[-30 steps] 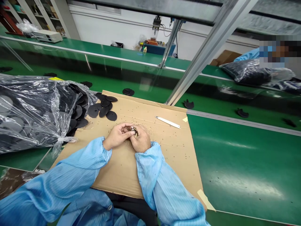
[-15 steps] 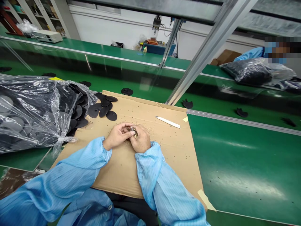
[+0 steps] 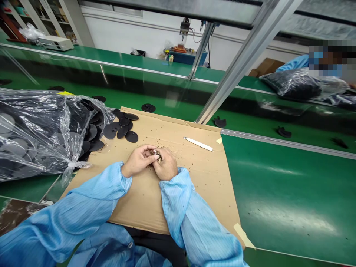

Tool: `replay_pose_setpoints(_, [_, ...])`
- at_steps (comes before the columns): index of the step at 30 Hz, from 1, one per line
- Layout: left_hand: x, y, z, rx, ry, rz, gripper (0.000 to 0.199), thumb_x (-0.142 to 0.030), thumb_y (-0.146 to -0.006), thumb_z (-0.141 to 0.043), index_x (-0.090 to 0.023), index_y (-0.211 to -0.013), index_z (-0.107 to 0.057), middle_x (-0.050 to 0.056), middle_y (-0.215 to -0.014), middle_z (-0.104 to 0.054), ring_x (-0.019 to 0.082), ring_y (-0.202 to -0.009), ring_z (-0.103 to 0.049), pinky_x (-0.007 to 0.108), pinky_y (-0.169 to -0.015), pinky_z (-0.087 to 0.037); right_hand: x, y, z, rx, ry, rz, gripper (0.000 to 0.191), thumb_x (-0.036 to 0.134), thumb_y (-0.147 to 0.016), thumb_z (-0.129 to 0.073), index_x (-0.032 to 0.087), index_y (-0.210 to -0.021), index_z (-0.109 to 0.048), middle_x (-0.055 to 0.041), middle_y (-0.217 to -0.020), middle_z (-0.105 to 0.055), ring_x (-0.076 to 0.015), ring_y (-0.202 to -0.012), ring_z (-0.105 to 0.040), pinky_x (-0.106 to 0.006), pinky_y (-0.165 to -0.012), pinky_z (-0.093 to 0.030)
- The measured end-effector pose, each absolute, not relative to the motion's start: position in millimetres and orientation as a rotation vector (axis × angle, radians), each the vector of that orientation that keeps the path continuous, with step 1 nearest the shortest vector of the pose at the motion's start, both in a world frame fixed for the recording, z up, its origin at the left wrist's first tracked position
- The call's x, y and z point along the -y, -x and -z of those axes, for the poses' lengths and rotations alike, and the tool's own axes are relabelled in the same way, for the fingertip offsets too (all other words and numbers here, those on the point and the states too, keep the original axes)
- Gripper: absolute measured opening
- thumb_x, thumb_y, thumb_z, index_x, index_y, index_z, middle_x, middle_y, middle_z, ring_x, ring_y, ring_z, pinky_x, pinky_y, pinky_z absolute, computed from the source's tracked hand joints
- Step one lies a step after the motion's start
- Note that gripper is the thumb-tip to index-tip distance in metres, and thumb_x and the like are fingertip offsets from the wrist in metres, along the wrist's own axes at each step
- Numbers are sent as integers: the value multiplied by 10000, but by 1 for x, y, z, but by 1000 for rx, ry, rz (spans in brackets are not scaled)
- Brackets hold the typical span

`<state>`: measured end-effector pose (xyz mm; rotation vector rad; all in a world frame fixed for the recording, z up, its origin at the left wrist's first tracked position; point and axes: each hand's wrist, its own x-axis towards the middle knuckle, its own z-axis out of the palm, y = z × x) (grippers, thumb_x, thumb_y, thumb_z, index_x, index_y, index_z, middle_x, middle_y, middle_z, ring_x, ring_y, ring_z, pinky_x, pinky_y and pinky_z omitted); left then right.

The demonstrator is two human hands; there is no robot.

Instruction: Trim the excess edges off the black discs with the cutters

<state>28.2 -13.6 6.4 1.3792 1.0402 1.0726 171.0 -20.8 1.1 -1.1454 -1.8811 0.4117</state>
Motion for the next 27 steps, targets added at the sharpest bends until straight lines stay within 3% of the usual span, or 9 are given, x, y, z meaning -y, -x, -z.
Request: replay_pose_setpoints(27, [14,-27,-6,-1054,-1397,-1071,340,-327,-724,-709,-111,-977,-644,58,-811,-666,117,-663,-586,229,-612,-493,22,-171,-3,1901,1168,-410,172,185,-781,-535,197,-925,-631,-63,-872,-652,-215,-822,-597,-366,-763,-483])
